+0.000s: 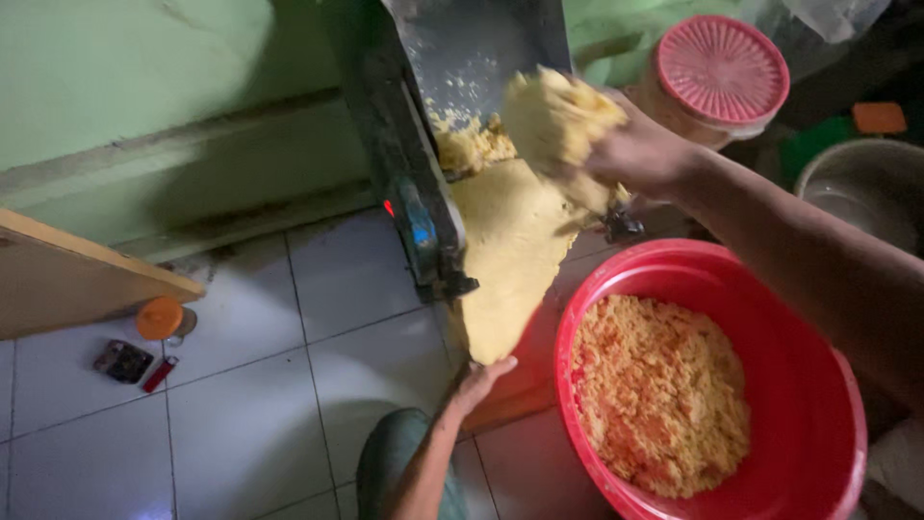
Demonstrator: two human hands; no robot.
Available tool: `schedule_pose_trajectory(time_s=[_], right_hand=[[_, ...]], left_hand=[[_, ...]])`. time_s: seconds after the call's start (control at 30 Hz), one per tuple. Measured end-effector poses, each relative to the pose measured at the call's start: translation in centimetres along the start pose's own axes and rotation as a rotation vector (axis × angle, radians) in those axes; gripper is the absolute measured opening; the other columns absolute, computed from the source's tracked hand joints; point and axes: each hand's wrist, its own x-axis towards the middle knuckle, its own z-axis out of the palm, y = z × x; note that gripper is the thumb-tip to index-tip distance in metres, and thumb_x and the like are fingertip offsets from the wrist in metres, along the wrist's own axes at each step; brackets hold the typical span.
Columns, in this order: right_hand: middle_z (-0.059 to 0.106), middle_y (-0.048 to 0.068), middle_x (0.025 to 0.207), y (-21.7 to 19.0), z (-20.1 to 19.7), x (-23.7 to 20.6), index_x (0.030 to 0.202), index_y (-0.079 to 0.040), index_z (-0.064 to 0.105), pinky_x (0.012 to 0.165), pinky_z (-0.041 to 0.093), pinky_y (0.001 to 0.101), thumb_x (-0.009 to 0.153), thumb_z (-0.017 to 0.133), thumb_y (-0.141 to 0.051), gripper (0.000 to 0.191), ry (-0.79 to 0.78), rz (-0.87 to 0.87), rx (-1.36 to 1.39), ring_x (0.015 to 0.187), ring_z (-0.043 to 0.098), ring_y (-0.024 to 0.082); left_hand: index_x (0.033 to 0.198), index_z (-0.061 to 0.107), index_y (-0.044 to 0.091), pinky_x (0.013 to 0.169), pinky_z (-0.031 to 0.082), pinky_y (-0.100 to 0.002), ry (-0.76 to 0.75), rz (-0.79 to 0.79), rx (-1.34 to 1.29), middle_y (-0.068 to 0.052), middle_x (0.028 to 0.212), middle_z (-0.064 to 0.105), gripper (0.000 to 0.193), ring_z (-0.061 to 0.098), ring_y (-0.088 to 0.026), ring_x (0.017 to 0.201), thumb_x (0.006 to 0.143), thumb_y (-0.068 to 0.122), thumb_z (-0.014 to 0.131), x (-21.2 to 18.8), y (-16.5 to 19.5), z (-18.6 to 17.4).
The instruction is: The person sits on the floor and feeds yellow dough through a manual dough sheeter machine, guiding the dough sheet with both hands as it passes between the rollers. The flattened dough is folded, re-fed through the machine, and the processed dough accumulates in a large red basin beside the machine.
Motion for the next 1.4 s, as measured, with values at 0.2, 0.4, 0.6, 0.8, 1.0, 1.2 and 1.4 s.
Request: schedule_pose_trajectory(time_s=[0.2, 0.4, 0.6, 0.8, 1.0, 1.2, 1.4], right_hand=[[0.048, 0.025, 0.139, 0.9, 5.1, 12.8, 0.145, -0.019, 0.047, 0.098, 0.051, 0.0567, 0.062, 0.091, -0.033, 0.095, 0.415, 0.076, -1.362, 0.124, 0.049, 0.049], [0.04, 0.026, 0.149, -0.5, 4.7, 8.8, 0.158, -0.022, 0.032, 0.102, 0.04, 0.0665, 0.065, 0.093, -0.046, 0.113, 0.15, 0.196, -1.359, 0.134, 0.042, 0.049], [0.045, 0.019, 0.155, -3.4, 3.1, 6.5, 0.153, -0.027, 0.05, 0.103, 0.049, 0.0514, 0.078, 0.087, -0.042, 0.085, 0.103, 0.073, -1.269, 0.137, 0.048, 0.037], [0.054, 0.016, 0.144, -2.8, 5.1, 7.3, 0.142, -0.027, 0.065, 0.101, 0.056, 0.0454, 0.078, 0.088, -0.03, 0.069, 0.21, -0.234, -1.403, 0.13, 0.055, 0.034], [0.055, 0.009, 0.138, -1.7, 6.2, 8.9, 0.139, -0.031, 0.067, 0.097, 0.056, 0.0431, 0.077, 0.088, -0.023, 0.066, 0.167, -0.266, -1.474, 0.127, 0.054, 0.032], [0.057, 0.008, 0.147, -1.3, 2.6, 5.3, 0.146, -0.028, 0.063, 0.109, 0.047, 0.0465, 0.077, 0.087, -0.027, 0.073, 0.128, -0.259, -1.514, 0.131, 0.054, 0.03], [0.064, 0.011, 0.137, -0.6, 3.0, 4.9, 0.14, -0.017, 0.067, 0.105, 0.052, 0.0438, 0.087, 0.083, -0.022, 0.056, 0.206, -0.207, -1.528, 0.123, 0.059, 0.031]], left_hand=[[0.135, 0.062, 0.006, 0.105, 0.048, -0.033, -0.137, -0.003, -0.065, -0.007, 0.132, 0.069, 0.054, 0.062, -0.019, 0.121, 0.089, 0.033, 0.07, -1.6, 1.2, 1.4], [0.139, 0.062, -0.001, 0.111, 0.043, -0.033, -0.229, -0.19, -0.066, -0.009, 0.139, 0.066, 0.065, 0.06, -0.019, 0.127, 0.09, 0.04, 0.071, -0.4, 5.6, 1.0], [0.134, 0.065, 0.0, 0.107, 0.047, -0.033, -0.072, -0.102, -0.018, -0.011, 0.134, 0.069, 0.063, 0.063, -0.021, 0.123, 0.083, 0.035, 0.079, 1.8, 6.6, -0.5], [0.131, 0.067, 0.006, 0.099, 0.051, -0.034, 0.044, -0.048, 0.134, -0.008, 0.128, 0.073, 0.057, 0.068, -0.02, 0.115, 0.082, 0.033, 0.079, 0.1, 4.9, -3.7], [0.13, 0.07, 0.006, 0.1, 0.05, -0.034, -0.092, -0.206, 0.261, -0.008, 0.129, 0.075, 0.055, 0.067, -0.02, 0.116, 0.084, 0.034, 0.078, -1.3, 3.7, -3.4], [0.134, 0.066, 0.007, 0.104, 0.048, -0.032, -0.196, -0.141, 0.227, -0.006, 0.133, 0.071, 0.059, 0.065, -0.019, 0.121, 0.082, 0.032, 0.079, -1.5, 2.4, -2.9], [0.135, 0.064, 0.004, 0.103, 0.051, -0.035, -0.377, -0.149, 0.085, -0.009, 0.13, 0.071, 0.065, 0.065, -0.021, 0.118, 0.079, 0.031, 0.083, -1.7, 1.6, -3.3]])
